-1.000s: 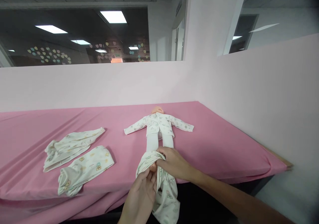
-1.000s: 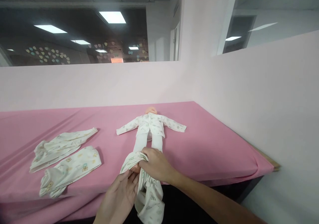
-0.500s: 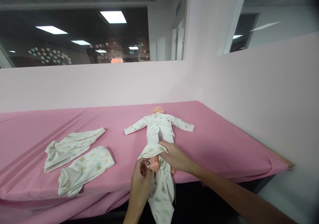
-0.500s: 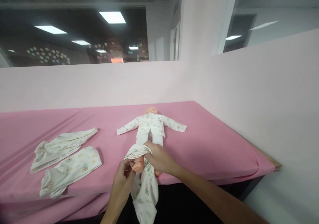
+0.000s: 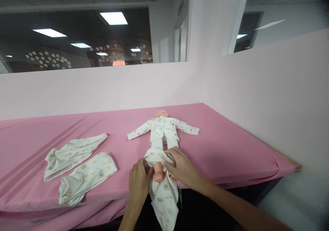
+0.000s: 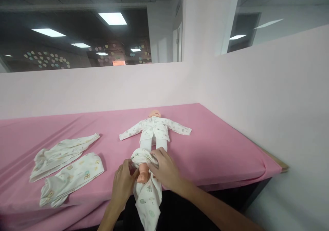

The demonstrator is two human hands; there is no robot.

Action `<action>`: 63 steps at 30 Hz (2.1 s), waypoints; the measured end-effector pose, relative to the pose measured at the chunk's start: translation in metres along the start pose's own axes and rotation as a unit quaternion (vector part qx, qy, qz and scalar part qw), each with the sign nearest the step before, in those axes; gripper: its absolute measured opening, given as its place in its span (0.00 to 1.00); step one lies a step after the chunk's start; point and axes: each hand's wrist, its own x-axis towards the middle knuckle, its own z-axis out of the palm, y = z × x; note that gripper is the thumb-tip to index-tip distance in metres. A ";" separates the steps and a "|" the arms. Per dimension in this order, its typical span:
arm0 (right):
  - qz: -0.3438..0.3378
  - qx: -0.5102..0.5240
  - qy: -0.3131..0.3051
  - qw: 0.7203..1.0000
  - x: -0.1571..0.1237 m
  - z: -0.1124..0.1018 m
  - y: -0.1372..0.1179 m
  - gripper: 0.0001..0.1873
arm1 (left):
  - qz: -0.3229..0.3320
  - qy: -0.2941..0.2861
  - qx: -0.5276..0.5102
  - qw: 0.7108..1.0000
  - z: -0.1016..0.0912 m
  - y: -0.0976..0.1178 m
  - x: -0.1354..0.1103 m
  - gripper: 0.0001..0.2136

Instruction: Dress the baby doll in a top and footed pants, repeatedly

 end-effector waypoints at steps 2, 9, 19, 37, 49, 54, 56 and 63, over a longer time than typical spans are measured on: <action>0.007 -0.010 0.063 0.998 -0.030 0.004 0.011 0.08 | -0.008 0.000 -0.048 0.999 -0.010 0.003 -0.005 0.10; 0.135 0.154 -0.019 0.979 -0.113 0.059 0.057 0.21 | 0.076 0.003 -0.099 0.992 -0.006 0.049 -0.043 0.17; 0.177 0.374 -0.050 0.909 -0.081 0.086 0.024 0.19 | 0.004 0.034 -0.105 0.994 0.019 0.035 -0.048 0.19; -0.013 -0.083 0.188 0.978 -0.010 -0.054 0.031 0.14 | -0.099 0.012 -0.041 0.994 -0.012 0.022 -0.032 0.15; 0.159 0.216 -0.070 0.961 -0.045 -0.057 0.048 0.16 | -0.013 -0.088 -0.141 0.986 -0.050 0.025 -0.005 0.25; 0.190 0.263 -0.111 0.939 -0.040 -0.054 0.041 0.12 | 0.149 -0.213 -0.104 0.960 -0.055 0.076 0.061 0.25; 0.189 0.258 -0.080 0.944 -0.036 -0.054 0.035 0.10 | 0.188 -0.377 -0.025 0.907 -0.046 0.096 0.091 0.25; 0.135 0.261 0.033 0.955 -0.025 -0.060 0.020 0.05 | 0.194 -0.503 0.193 0.820 -0.019 0.131 0.128 0.15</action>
